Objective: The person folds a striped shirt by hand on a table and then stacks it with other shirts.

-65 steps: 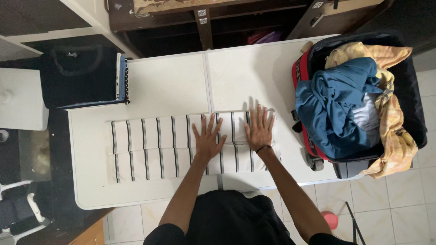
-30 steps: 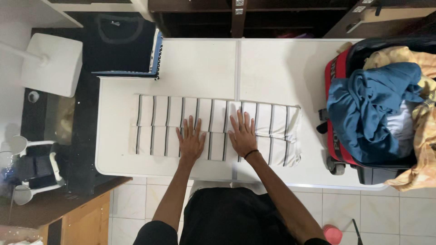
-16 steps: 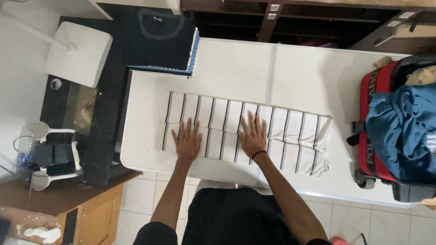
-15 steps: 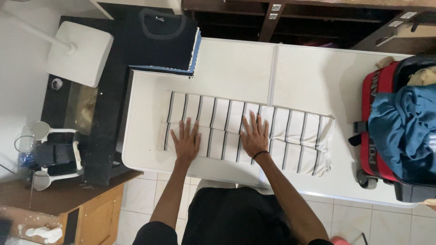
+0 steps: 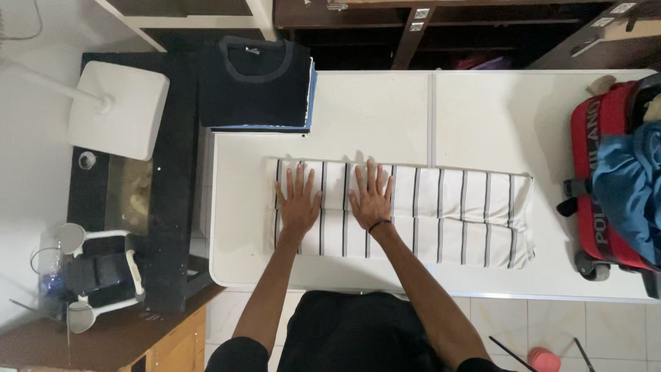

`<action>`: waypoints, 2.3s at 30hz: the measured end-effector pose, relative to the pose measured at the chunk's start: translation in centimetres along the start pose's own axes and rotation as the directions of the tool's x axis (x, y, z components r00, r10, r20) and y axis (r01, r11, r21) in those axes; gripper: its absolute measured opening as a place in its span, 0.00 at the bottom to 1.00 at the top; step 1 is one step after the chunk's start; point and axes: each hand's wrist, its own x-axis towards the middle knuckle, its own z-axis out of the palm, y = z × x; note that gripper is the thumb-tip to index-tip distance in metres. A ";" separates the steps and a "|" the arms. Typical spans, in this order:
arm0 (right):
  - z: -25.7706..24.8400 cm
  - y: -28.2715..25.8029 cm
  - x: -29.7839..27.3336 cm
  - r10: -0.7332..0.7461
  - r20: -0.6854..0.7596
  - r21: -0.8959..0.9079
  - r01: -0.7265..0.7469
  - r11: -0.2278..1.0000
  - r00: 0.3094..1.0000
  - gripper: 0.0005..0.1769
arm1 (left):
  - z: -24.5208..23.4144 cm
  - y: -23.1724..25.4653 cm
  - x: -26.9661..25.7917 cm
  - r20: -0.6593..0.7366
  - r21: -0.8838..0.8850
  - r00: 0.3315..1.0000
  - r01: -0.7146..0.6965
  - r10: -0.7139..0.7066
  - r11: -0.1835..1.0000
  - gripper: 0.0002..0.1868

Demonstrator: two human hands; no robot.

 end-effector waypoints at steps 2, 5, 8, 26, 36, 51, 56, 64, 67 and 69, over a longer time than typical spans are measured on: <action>0.6 -1.3 0.7 0.001 0.027 -0.014 -0.001 1.000 1.000 0.40 | 0.6 -0.1 1.3 -0.004 0.010 0.999 -0.039 0.039 0.999 0.34; 1.2 -2.1 1.1 0.024 0.051 -0.042 -0.022 0.999 0.998 0.41 | 1.0 -1.2 2.1 -0.013 0.007 0.998 -0.060 0.060 0.998 0.35; 1.6 -1.7 1.2 0.031 0.041 -0.063 -0.029 0.998 0.999 0.41 | 1.0 -2.5 2.3 0.032 -0.072 0.999 -0.028 0.030 0.997 0.37; -2.2 10.5 -2.9 0.247 -0.076 -0.172 -0.257 0.951 0.966 0.42 | -0.5 -7.2 2.5 0.134 0.024 0.981 0.136 -0.138 0.990 0.35; -3.3 12.6 -4.1 0.341 -0.114 -0.050 -0.348 0.936 0.933 0.42 | 0.3 -8.6 2.5 0.084 -0.013 0.990 0.116 -0.114 0.993 0.34; -2.8 -5.4 -5.5 0.012 0.108 0.353 -0.050 0.934 0.994 0.30 | -1.7 -12.8 8.0 0.129 -0.337 0.987 0.131 -0.093 0.932 0.13; -1.6 -11.2 -4.2 -0.064 0.122 0.588 -0.020 0.808 0.990 0.28 | -4.5 -11.9 7.9 0.397 -0.425 0.884 0.415 -0.246 0.805 0.17; 1.7 -16.7 -1.2 0.046 0.155 0.631 -0.134 0.764 0.987 0.53 | -7.0 -9.9 7.8 0.330 -0.522 0.922 0.357 -0.203 0.774 0.18; 2.2 -18.4 -0.8 0.113 0.089 0.633 -0.144 0.760 0.990 0.63 | -9.5 -7.9 7.9 0.473 -0.567 0.860 0.464 -0.192 0.680 0.19; 2.3 -19.3 -0.5 0.208 0.148 0.645 -0.254 0.721 0.967 0.65 | -10.7 -6.4 8.0 0.497 -0.528 0.854 0.439 -0.155 0.727 0.19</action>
